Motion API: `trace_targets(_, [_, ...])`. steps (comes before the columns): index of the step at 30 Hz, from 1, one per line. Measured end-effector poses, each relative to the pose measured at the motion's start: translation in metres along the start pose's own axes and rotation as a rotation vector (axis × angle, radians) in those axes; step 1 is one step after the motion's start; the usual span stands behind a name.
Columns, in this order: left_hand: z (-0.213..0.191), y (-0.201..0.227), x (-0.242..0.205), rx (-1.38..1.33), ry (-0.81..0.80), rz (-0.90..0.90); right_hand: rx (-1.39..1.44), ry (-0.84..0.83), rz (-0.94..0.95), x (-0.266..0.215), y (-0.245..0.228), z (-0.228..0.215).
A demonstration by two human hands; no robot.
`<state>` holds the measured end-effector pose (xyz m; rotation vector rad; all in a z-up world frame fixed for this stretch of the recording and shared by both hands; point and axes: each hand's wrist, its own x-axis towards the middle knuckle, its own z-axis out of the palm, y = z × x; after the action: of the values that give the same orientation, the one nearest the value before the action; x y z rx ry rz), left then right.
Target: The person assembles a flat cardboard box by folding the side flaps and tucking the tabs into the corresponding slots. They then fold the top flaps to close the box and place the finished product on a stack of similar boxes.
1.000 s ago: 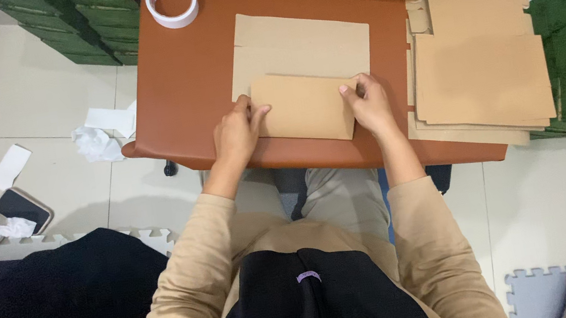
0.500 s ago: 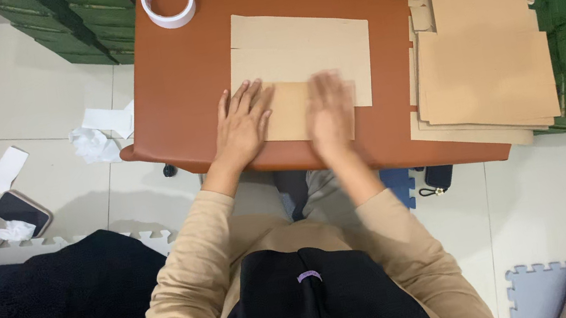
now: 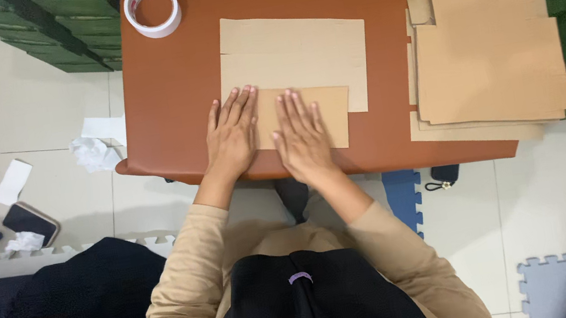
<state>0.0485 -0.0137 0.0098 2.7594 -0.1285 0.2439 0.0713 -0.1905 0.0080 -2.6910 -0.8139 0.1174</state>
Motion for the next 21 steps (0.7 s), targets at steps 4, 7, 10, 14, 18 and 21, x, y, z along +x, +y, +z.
trace_targets(4, [-0.004,0.003,0.002,0.005,-0.015,-0.008,0.021,-0.04,0.034,-0.02,0.029,-0.022])
trace_targets(7, [-0.005,0.004,0.005,0.002,-0.026,-0.012,0.028,-0.058,0.066,-0.034,0.052,-0.033])
trace_targets(10, [-0.004,0.006,0.006,-0.007,-0.02,-0.025,-0.073,-0.061,0.093,-0.046,0.07,-0.043])
trace_targets(14, [0.001,0.003,0.008,0.036,-0.012,-0.036,-0.132,-0.105,0.11,-0.048,0.077,-0.059])
trace_targets(18, [-0.001,0.01,0.012,0.0,0.077,-0.075,-0.204,-0.083,0.071,-0.051,0.076,-0.063])
trace_targets(21, [0.013,0.003,0.011,0.125,0.285,-0.186,-0.232,0.114,0.058,-0.066,0.065,-0.039])
